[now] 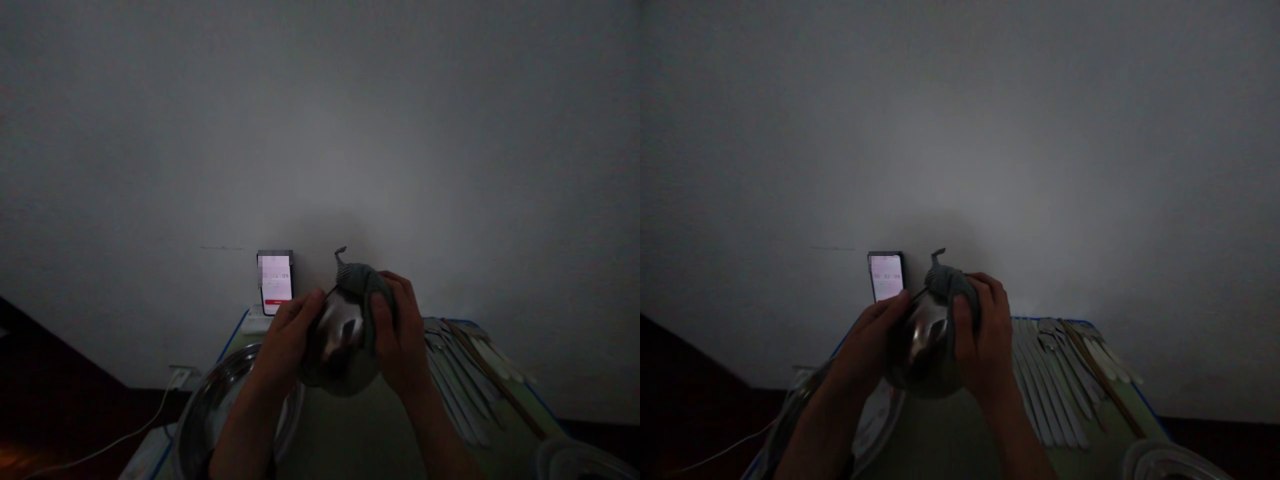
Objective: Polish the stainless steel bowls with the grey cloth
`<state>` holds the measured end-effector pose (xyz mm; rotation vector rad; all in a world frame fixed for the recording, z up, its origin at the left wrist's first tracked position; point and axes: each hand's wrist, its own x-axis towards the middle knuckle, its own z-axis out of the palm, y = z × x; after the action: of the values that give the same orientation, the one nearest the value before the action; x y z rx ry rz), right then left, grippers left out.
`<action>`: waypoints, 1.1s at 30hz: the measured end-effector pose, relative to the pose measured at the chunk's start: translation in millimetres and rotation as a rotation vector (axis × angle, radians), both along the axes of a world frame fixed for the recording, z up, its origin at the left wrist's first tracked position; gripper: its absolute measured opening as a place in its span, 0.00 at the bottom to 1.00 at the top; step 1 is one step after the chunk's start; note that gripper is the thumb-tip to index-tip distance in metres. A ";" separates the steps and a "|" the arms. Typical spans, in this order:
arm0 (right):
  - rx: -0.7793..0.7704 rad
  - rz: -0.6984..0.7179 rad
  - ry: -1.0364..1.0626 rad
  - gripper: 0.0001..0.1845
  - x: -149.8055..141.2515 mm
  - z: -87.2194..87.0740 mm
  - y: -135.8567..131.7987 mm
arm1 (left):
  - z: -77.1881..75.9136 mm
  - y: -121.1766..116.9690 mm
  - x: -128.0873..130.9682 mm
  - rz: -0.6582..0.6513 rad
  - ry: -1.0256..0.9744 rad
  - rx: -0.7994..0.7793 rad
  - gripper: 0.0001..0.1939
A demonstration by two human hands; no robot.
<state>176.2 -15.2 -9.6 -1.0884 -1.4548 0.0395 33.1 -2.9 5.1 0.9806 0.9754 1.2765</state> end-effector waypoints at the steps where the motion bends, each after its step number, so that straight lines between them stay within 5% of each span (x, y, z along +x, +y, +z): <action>1: -0.006 -0.014 0.043 0.12 2.6 -0.2 1.3 | 1.0 -0.7 0.5 0.001 0.003 -0.002 0.17; 7: 0.019 0.011 -0.097 0.14 -2.3 8.0 -8.4 | 7.3 -0.9 -4.6 0.028 0.026 0.085 0.16; 14: -0.115 0.152 -0.060 0.18 5.0 3.4 -6.2 | 8.1 -3.1 -16.2 -0.179 0.309 0.206 0.17; 20: -0.272 0.161 0.030 0.14 21.0 8.2 -4.7 | 7.9 -12.6 -13.8 -0.342 0.281 0.299 0.15; 24: -0.339 0.202 0.267 0.16 34.1 10.0 -2.4 | 10.3 -15.0 -20.0 -0.392 0.380 0.458 0.16; 29: -0.357 0.308 0.852 0.25 53.0 0.0 9.7 | 2.0 -1.0 -28.3 -0.224 0.401 0.501 0.17; 33: -0.331 0.318 0.982 0.28 51.8 -6.8 16.9 | -0.1 1.2 -19.2 -0.145 0.321 0.525 0.25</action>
<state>228.0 1.7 -16.4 -0.8710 -0.7061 0.9369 13.9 -1.7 5.0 1.6722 0.7993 1.3024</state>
